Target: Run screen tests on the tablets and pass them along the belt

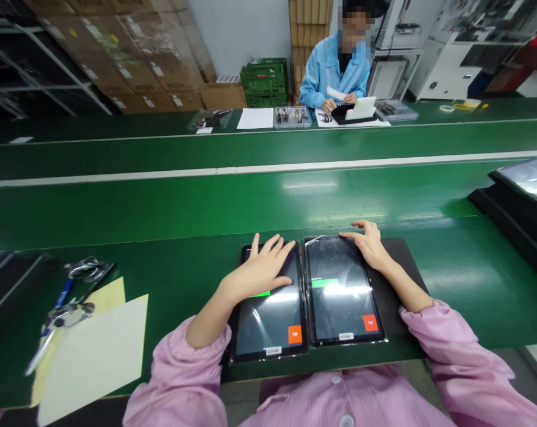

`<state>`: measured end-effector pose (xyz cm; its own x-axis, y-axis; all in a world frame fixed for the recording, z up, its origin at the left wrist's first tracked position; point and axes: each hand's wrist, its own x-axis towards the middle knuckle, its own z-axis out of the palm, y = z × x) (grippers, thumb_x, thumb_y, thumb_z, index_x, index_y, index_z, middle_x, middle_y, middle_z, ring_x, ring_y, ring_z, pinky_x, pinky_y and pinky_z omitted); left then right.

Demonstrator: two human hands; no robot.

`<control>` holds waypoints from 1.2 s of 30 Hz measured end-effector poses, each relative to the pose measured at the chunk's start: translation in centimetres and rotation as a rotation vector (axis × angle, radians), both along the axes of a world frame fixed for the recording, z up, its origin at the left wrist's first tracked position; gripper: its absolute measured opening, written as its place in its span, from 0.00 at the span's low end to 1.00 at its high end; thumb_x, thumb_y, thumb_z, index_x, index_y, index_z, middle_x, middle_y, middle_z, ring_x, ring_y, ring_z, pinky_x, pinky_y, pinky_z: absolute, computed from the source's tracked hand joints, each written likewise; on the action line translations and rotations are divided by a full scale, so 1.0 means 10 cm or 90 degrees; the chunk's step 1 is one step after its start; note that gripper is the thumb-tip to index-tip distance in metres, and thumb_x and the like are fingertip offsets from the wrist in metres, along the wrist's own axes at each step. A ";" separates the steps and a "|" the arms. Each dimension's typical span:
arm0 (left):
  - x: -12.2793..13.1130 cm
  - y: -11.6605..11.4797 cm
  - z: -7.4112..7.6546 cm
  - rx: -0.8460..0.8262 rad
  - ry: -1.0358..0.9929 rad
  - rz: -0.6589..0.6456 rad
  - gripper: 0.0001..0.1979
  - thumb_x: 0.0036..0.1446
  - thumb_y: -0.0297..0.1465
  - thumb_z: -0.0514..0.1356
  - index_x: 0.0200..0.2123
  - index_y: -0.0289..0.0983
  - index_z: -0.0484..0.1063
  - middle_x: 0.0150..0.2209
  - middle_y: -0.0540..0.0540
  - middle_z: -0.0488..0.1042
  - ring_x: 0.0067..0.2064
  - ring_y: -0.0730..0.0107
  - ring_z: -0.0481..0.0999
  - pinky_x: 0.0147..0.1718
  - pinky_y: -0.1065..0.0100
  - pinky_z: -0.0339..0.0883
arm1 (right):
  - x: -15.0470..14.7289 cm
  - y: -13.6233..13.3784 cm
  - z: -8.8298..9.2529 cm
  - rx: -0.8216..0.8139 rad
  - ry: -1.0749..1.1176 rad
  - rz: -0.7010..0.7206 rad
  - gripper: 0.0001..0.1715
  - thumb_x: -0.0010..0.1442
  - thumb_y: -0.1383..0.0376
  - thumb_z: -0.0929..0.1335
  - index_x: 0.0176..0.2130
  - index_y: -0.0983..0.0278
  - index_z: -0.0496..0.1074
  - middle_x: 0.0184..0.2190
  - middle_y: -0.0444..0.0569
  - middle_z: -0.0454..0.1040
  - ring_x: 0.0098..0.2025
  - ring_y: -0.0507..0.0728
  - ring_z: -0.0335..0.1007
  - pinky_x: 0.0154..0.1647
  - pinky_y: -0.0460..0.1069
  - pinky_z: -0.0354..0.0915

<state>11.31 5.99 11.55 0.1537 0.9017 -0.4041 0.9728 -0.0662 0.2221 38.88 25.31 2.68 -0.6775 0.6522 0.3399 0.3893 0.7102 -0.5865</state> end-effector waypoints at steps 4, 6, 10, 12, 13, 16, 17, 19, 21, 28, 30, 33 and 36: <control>-0.07 0.02 -0.01 -0.043 -0.056 -0.050 0.44 0.64 0.46 0.55 0.73 0.36 0.35 0.71 0.30 0.49 0.73 0.46 0.40 0.66 0.36 0.25 | -0.02 -0.03 0.02 -0.041 0.005 0.057 0.45 0.68 0.37 0.49 0.37 0.54 0.83 0.47 0.54 0.68 0.52 0.67 0.61 0.57 0.66 0.55; -0.15 -0.05 0.07 -0.057 -0.115 -0.099 0.39 0.65 0.48 0.54 0.72 0.41 0.44 0.67 0.36 0.62 0.72 0.51 0.49 0.67 0.38 0.21 | -0.02 -0.04 0.03 -0.054 0.030 0.090 0.46 0.68 0.38 0.48 0.32 0.55 0.83 0.46 0.53 0.69 0.51 0.66 0.62 0.57 0.65 0.55; -0.35 -0.09 0.21 -0.064 -0.161 -0.095 0.29 0.67 0.49 0.50 0.67 0.48 0.59 0.66 0.44 0.66 0.70 0.55 0.55 0.67 0.40 0.20 | -0.03 -0.04 0.03 -0.056 0.127 0.011 0.45 0.69 0.39 0.49 0.37 0.57 0.83 0.42 0.53 0.70 0.47 0.64 0.65 0.55 0.61 0.59; -0.41 -0.03 0.20 -0.026 -0.126 -0.026 0.27 0.68 0.51 0.47 0.65 0.50 0.63 0.69 0.45 0.59 0.72 0.51 0.50 0.66 0.36 0.21 | -0.03 -0.02 0.01 -0.050 0.138 -0.024 0.42 0.70 0.41 0.51 0.36 0.57 0.83 0.40 0.52 0.69 0.45 0.63 0.66 0.52 0.60 0.61; -0.43 0.02 0.18 -0.013 -0.101 0.008 0.26 0.68 0.51 0.46 0.64 0.51 0.64 0.71 0.46 0.56 0.73 0.49 0.47 0.65 0.34 0.21 | -0.03 -0.01 0.00 -0.043 0.127 -0.028 0.41 0.70 0.42 0.52 0.35 0.57 0.83 0.39 0.52 0.69 0.45 0.63 0.66 0.51 0.60 0.61; -0.46 0.10 0.08 -0.017 -0.026 0.065 0.25 0.68 0.52 0.47 0.61 0.53 0.68 0.73 0.45 0.48 0.74 0.44 0.39 0.63 0.30 0.22 | -0.03 0.00 -0.01 -0.010 0.074 -0.011 0.36 0.71 0.47 0.54 0.33 0.55 0.84 0.40 0.52 0.69 0.46 0.63 0.65 0.53 0.61 0.58; -0.47 0.10 0.06 -0.030 -0.015 0.067 0.25 0.67 0.52 0.48 0.61 0.53 0.68 0.73 0.44 0.45 0.74 0.43 0.37 0.63 0.30 0.23 | -0.02 -0.01 -0.01 0.001 0.058 -0.008 0.35 0.71 0.48 0.54 0.33 0.55 0.84 0.40 0.52 0.70 0.46 0.64 0.65 0.53 0.62 0.57; -0.51 0.08 0.03 -0.044 -0.028 0.061 0.28 0.65 0.54 0.49 0.63 0.52 0.65 0.74 0.43 0.41 0.73 0.42 0.35 0.64 0.31 0.26 | -0.01 -0.02 -0.01 0.017 0.034 -0.009 0.33 0.70 0.49 0.56 0.32 0.54 0.83 0.41 0.52 0.70 0.48 0.64 0.65 0.55 0.63 0.56; -0.56 0.07 0.03 -0.027 -0.069 0.064 0.33 0.65 0.56 0.47 0.68 0.51 0.57 0.74 0.43 0.38 0.74 0.44 0.37 0.66 0.35 0.32 | -0.01 -0.02 0.00 0.022 0.042 -0.028 0.33 0.70 0.48 0.55 0.33 0.54 0.83 0.42 0.52 0.70 0.48 0.64 0.65 0.56 0.64 0.55; -0.42 0.47 -0.04 -0.073 -0.131 0.136 0.34 0.64 0.49 0.44 0.63 0.34 0.64 0.66 0.37 0.64 0.65 0.52 0.65 0.62 0.57 0.58 | -0.09 0.15 -0.11 -0.170 0.199 -0.055 0.40 0.67 0.38 0.54 0.56 0.60 0.73 0.47 0.54 0.72 0.51 0.64 0.68 0.57 0.60 0.62; -0.35 0.60 -0.08 -0.087 -0.152 0.136 0.29 0.62 0.48 0.46 0.51 0.35 0.73 0.57 0.37 0.74 0.57 0.51 0.73 0.57 0.57 0.64 | -0.14 0.23 -0.14 -0.312 0.139 -0.007 0.42 0.64 0.35 0.55 0.57 0.61 0.71 0.48 0.54 0.73 0.51 0.64 0.69 0.59 0.60 0.61; -0.32 0.70 -0.12 -0.071 -0.170 0.147 0.26 0.60 0.50 0.45 0.40 0.37 0.73 0.47 0.38 0.79 0.49 0.53 0.77 0.50 0.58 0.68 | -0.20 0.35 -0.11 -0.456 0.026 0.060 0.43 0.59 0.32 0.60 0.50 0.63 0.75 0.46 0.54 0.76 0.52 0.64 0.69 0.60 0.60 0.58; -0.42 0.67 -0.08 -0.066 -0.188 0.159 0.28 0.58 0.53 0.42 0.37 0.38 0.70 0.44 0.40 0.78 0.46 0.55 0.77 0.47 0.60 0.71 | -0.24 0.43 -0.01 -0.521 -0.014 0.111 0.43 0.55 0.31 0.64 0.37 0.65 0.79 0.39 0.54 0.79 0.46 0.64 0.73 0.55 0.58 0.63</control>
<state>7.16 12.71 10.75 0.0584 0.8828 -0.4662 0.8493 0.2015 0.4879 36.52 29.62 2.57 -0.7923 0.5728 -0.2098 0.3306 0.1141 -0.9368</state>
